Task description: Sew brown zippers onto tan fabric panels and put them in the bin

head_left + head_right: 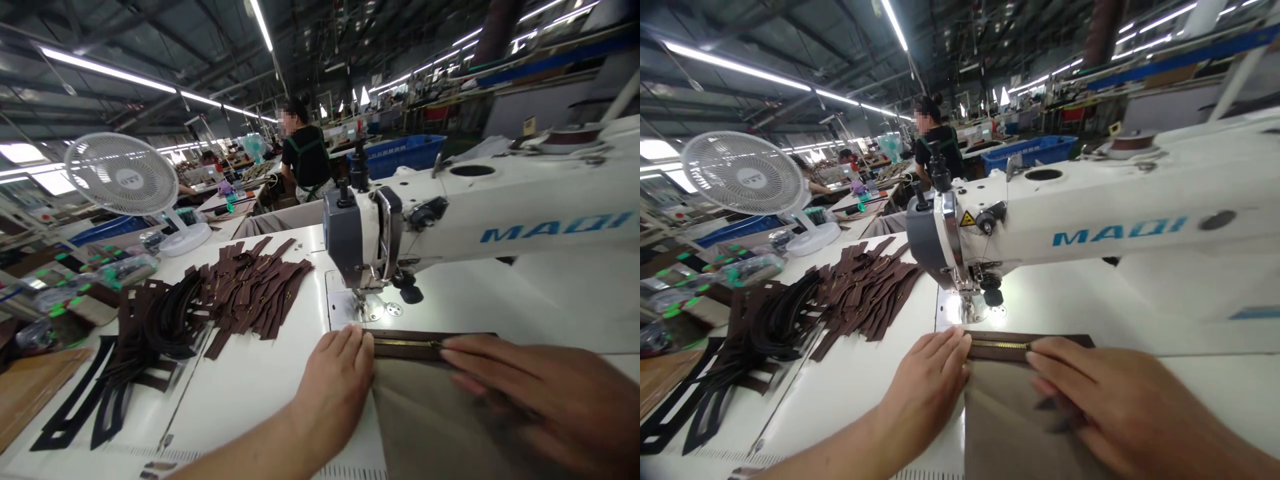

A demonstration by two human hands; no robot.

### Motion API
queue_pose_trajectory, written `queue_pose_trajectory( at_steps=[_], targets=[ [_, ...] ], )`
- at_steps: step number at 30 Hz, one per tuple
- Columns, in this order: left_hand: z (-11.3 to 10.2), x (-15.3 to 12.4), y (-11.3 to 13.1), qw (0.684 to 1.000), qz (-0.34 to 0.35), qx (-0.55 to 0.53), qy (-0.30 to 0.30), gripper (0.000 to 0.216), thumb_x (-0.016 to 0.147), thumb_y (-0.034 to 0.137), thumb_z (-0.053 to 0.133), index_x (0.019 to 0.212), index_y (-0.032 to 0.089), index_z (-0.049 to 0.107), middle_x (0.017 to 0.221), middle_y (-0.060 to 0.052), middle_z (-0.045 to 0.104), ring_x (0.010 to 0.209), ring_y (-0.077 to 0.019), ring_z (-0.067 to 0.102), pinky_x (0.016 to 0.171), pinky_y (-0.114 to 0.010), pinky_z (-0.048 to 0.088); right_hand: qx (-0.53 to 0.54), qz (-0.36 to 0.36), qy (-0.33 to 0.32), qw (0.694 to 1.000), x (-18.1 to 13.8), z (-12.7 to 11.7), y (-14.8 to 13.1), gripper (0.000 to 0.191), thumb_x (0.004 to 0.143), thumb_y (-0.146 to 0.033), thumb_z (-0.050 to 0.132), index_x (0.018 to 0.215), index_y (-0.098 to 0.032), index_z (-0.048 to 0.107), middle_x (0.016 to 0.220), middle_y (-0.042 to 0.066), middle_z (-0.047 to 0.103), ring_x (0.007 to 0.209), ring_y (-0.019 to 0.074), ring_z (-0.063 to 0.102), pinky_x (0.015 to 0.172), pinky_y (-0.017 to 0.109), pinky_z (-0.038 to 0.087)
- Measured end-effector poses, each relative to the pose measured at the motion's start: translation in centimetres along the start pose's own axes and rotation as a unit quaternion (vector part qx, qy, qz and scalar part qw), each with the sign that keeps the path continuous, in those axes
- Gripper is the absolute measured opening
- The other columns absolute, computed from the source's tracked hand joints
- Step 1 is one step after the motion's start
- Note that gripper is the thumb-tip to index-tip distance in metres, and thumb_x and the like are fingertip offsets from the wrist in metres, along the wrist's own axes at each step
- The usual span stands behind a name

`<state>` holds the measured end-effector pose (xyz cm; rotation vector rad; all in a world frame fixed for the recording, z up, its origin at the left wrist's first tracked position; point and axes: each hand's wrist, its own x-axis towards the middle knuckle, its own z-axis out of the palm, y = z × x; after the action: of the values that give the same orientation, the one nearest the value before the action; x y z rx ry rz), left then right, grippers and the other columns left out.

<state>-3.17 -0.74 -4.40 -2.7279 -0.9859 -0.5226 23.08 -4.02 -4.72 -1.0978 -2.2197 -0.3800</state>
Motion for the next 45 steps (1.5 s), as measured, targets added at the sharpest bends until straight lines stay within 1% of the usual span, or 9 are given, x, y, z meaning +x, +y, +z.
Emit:
queue_pose_trajectory(
  at_steps=[4,9,14,22,26,30,32,36,45],
  targets=[
    [-0.4,0.8,-1.4,0.999,0.022,-0.035,0.016,0.014,0.094,0.014,0.048,0.104,0.012,0.059,0.108,-0.012,0.067,0.100,-0.0236,0.063,0.084,-0.037,0.051,-0.017,-0.104,-0.080,0.991,3.5,1.7,-0.6,0.035,0.093,-0.015,0.029,0.101,-0.015,0.064,0.099,0.009,0.067,0.057,0.0152,0.061,0.046,0.031,0.046],
    [-0.7,1.7,-2.2,0.996,-0.001,-0.083,-0.036,0.009,0.091,0.013,0.055,0.095,0.015,0.063,0.096,-0.006,0.067,0.091,-0.0206,0.062,0.078,-0.033,0.049,-0.077,-0.146,-0.095,0.982,4.5,2.7,-1.2,0.030,0.087,-0.008,0.036,0.096,-0.011,0.065,0.089,0.010,0.066,0.048,0.0162,0.055,0.041,0.032,0.037],
    [-1.5,3.7,-2.8,0.984,-0.075,-0.130,-0.093,0.016,0.089,0.009,0.056,0.080,0.014,0.068,0.086,-0.005,0.065,0.080,-0.0178,0.062,0.073,-0.026,0.050,-0.024,-0.112,-0.171,0.978,5.2,2.5,-0.4,0.021,0.079,-0.006,0.047,0.084,-0.017,0.064,0.084,0.003,0.065,0.053,0.0156,0.056,0.046,0.030,0.032],
    [-2.1,4.0,-3.4,0.981,-0.047,-0.153,-0.110,0.019,0.090,0.014,0.055,0.078,0.015,0.069,0.085,-0.005,0.066,0.082,-0.0179,0.062,0.075,-0.024,0.048,-0.001,-0.118,-0.197,0.973,4.9,3.2,-0.2,0.021,0.081,-0.008,0.046,0.090,-0.014,0.064,0.092,0.006,0.066,0.056,0.0151,0.056,0.049,0.030,0.030],
    [-2.8,3.6,-3.4,0.979,-0.026,-0.163,-0.119,0.010,0.087,0.021,0.061,0.087,0.016,0.070,0.090,-0.005,0.066,0.086,-0.0190,0.061,0.077,-0.026,0.048,0.098,-0.026,-0.262,0.960,6.7,2.7,0.0,0.017,0.075,-0.009,0.048,0.078,-0.016,0.063,0.086,0.005,0.065,0.067,0.0170,0.057,0.057,0.028,0.033],
    [-3.2,4.0,-3.2,0.977,-0.038,-0.158,-0.138,0.041,0.073,0.045,0.077,0.099,0.015,0.067,0.095,-0.008,0.064,0.088,-0.0239,0.060,0.078,-0.032,0.048,0.214,0.072,-0.360,0.905,9.9,2.4,1.7,0.009,0.069,-0.017,0.051,0.063,-0.018,0.058,0.071,0.001,0.060,0.067,0.0157,0.053,0.060,0.026,0.034],
    [-2.8,4.5,-3.2,0.974,-0.076,-0.159,-0.142,0.038,0.074,0.044,0.077,0.095,0.015,0.067,0.093,-0.007,0.063,0.087,-0.0235,0.060,0.076,-0.031,0.047,0.223,0.083,-0.383,0.893,10.9,2.7,2.7,0.009,0.067,-0.022,0.053,0.061,-0.018,0.058,0.062,-0.001,0.055,0.060,0.0142,0.049,0.056,0.025,0.032],
    [-1.6,5.6,-3.6,0.967,-0.126,-0.166,-0.144,0.015,0.082,0.031,0.071,0.082,0.017,0.068,0.082,-0.003,0.064,0.078,-0.0186,0.060,0.068,-0.024,0.043,0.223,0.124,-0.397,0.882,11.5,3.2,3.9,0.015,0.066,-0.029,0.056,0.068,-0.017,0.064,0.059,-0.002,0.052,0.059,0.0140,0.047,0.053,0.025,0.030],
    [-1.2,5.6,-4.1,0.958,-0.157,-0.203,-0.126,0.006,0.083,0.025,0.070,0.082,0.020,0.073,0.077,0.000,0.065,0.073,-0.0158,0.059,0.062,-0.022,0.039,0.199,0.173,-0.378,0.887,10.5,1.9,2.4,0.020,0.075,-0.039,0.064,0.074,-0.020,0.068,0.066,0.000,0.062,0.065,0.0177,0.056,0.057,0.026,0.034]
  ],
)
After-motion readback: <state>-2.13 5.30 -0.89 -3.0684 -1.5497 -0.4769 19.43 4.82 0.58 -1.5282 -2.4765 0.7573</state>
